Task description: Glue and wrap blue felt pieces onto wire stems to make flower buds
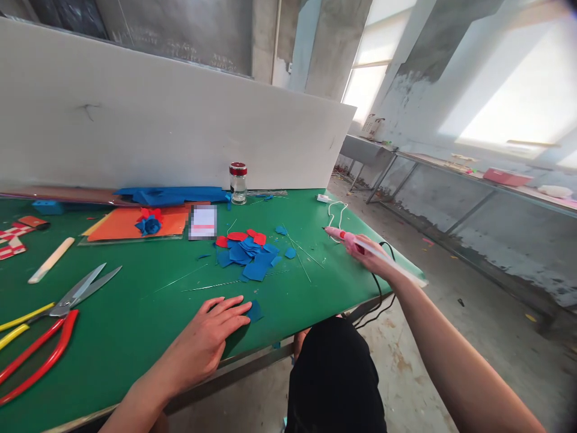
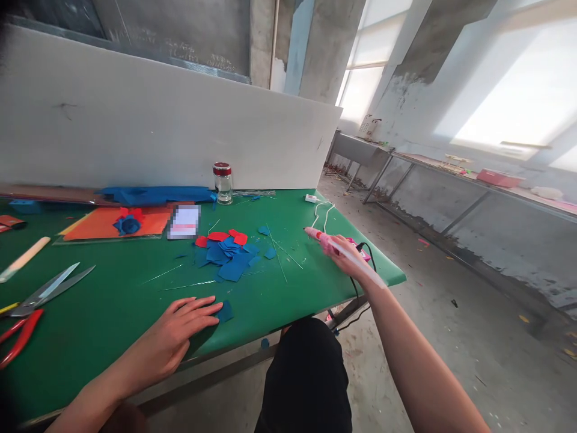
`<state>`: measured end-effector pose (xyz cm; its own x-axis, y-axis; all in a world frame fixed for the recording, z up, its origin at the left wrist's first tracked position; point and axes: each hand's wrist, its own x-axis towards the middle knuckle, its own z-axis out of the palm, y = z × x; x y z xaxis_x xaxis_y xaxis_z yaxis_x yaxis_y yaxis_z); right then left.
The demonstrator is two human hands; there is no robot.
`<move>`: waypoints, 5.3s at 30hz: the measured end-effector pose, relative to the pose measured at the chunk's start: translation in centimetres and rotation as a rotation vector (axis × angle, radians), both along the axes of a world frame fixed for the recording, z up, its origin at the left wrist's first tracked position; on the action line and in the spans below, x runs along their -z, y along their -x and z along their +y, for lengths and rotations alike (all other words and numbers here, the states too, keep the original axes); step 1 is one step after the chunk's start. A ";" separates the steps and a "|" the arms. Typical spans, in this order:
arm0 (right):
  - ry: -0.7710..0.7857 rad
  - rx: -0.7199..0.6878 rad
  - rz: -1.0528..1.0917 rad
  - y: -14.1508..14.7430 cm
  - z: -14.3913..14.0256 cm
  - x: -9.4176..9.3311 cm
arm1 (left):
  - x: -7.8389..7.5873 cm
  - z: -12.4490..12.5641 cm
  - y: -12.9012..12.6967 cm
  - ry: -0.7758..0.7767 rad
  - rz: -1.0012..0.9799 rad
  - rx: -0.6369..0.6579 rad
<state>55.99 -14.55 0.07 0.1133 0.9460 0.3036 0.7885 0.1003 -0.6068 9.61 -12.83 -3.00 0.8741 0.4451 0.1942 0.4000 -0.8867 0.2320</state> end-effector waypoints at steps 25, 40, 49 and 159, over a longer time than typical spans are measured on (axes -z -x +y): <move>0.137 0.317 0.765 3.7 -1.1 4.0 | -0.3 0.2 0.0 0.026 0.006 0.004; 0.272 0.400 -0.069 0.9 5.7 -1.7 | -0.7 0.0 -0.2 0.058 0.025 -0.016; 0.415 0.439 -0.350 0.8 11.9 -0.3 | -0.2 -0.2 0.0 0.023 -0.014 -0.025; 0.539 0.282 -0.469 14.0 7.7 0.4 | -6.6 6.5 -4.7 -0.015 0.659 -0.364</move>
<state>41.94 -6.87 -0.29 0.3457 0.9313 -0.1152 0.9272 -0.3578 -0.1104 14.35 -6.33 3.64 0.6098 0.7294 -0.3100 0.7200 -0.6733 -0.1680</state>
